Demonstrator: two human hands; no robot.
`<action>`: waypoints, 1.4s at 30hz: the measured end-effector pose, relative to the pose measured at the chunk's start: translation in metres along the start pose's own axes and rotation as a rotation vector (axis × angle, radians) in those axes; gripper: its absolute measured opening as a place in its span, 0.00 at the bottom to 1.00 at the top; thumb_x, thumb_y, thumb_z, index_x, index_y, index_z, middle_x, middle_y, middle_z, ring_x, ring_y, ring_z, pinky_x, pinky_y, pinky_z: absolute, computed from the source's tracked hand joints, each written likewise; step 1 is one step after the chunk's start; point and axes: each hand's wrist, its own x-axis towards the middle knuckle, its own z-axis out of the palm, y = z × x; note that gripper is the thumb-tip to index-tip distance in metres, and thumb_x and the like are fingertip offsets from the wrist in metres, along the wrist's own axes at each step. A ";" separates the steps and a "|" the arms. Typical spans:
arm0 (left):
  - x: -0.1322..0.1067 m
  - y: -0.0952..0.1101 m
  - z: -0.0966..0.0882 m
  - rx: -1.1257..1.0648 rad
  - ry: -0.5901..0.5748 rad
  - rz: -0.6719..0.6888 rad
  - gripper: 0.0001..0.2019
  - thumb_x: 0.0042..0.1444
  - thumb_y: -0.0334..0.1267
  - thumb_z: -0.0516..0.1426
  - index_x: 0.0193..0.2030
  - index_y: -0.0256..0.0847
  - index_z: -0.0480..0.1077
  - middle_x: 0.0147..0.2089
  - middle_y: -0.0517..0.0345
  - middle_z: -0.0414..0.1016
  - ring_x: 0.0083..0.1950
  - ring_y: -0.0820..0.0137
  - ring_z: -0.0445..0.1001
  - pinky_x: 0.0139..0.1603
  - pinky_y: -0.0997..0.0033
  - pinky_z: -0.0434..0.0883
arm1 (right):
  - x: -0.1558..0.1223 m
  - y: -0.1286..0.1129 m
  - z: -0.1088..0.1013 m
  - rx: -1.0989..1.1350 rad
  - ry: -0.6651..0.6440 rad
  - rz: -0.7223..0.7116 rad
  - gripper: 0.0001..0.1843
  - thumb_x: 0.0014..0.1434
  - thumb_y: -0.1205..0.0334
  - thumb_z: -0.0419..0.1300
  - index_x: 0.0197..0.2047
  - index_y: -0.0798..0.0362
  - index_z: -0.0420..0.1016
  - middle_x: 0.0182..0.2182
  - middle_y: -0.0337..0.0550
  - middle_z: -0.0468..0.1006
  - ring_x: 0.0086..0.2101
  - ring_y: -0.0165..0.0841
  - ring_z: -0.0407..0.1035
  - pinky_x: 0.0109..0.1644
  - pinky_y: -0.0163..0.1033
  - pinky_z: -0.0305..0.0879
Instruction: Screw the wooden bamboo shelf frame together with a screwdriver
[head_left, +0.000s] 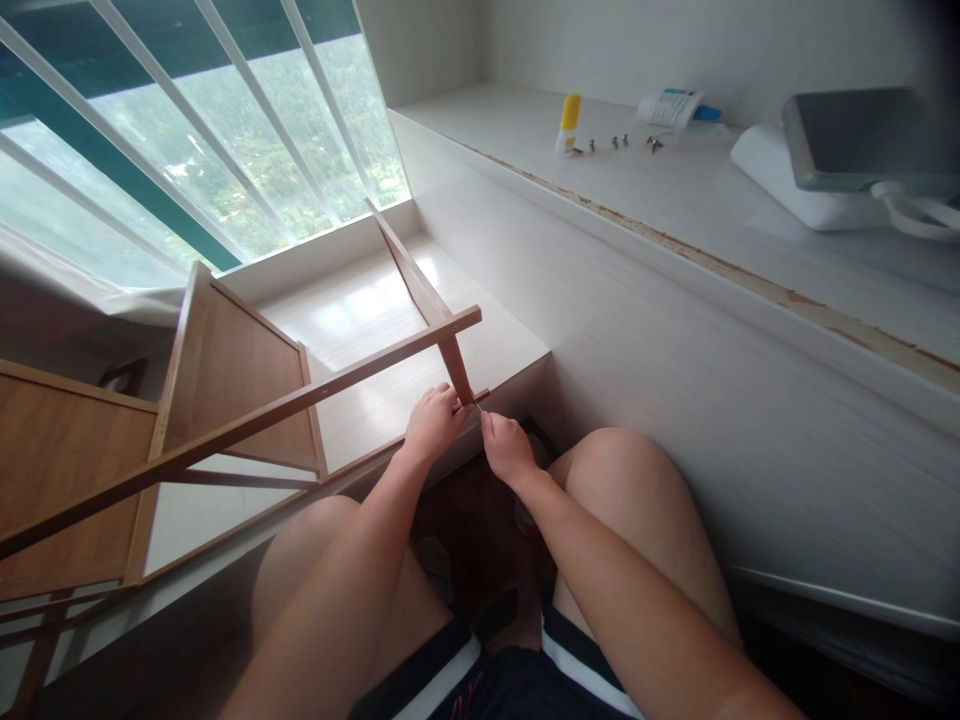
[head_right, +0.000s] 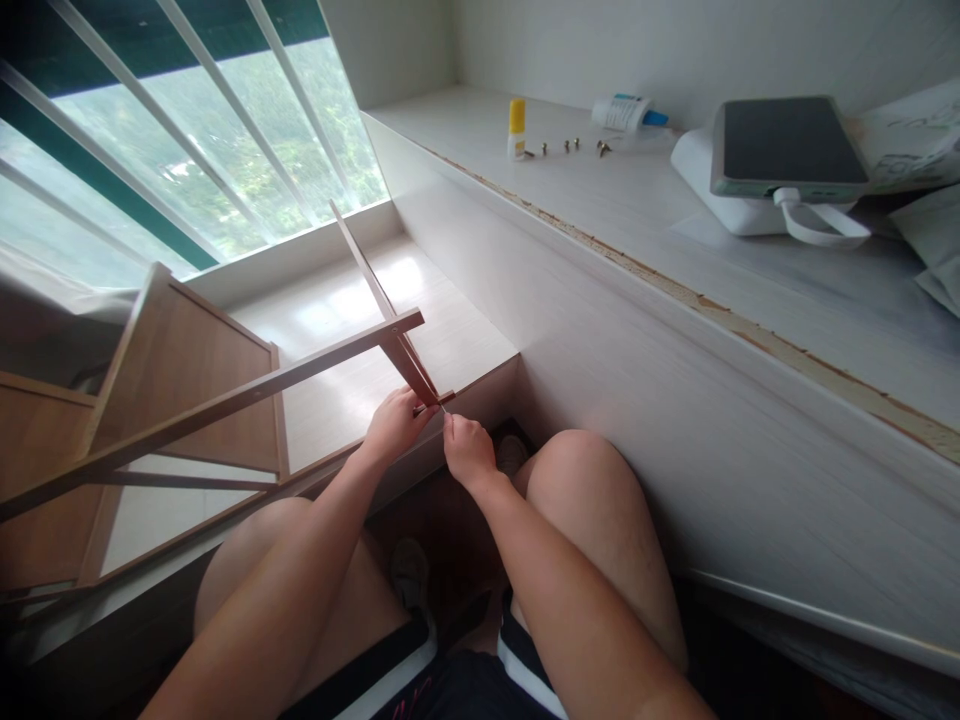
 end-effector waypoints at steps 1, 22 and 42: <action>0.000 0.000 -0.001 -0.003 -0.003 -0.006 0.08 0.60 0.43 0.54 0.40 0.44 0.72 0.41 0.54 0.73 0.46 0.63 0.71 0.47 0.65 0.68 | 0.001 0.001 0.002 0.075 0.012 -0.001 0.25 0.70 0.55 0.39 0.32 0.53 0.72 0.29 0.49 0.78 0.30 0.36 0.71 0.34 0.36 0.57; -0.001 -0.001 -0.002 0.006 -0.013 -0.016 0.09 0.60 0.44 0.54 0.43 0.45 0.72 0.41 0.54 0.72 0.44 0.63 0.71 0.44 0.66 0.68 | 0.007 -0.011 -0.030 -0.475 -0.170 -0.191 0.22 0.70 0.59 0.41 0.41 0.60 0.73 0.36 0.62 0.79 0.40 0.47 0.76 0.42 0.47 0.67; -0.007 -0.003 -0.007 -0.062 -0.007 -0.038 0.12 0.59 0.42 0.54 0.47 0.47 0.73 0.45 0.52 0.74 0.48 0.62 0.71 0.46 0.66 0.66 | 0.009 -0.001 -0.013 0.368 -0.330 -0.008 0.23 0.65 0.47 0.35 0.23 0.48 0.49 0.12 0.29 0.52 0.13 0.25 0.48 0.17 0.31 0.52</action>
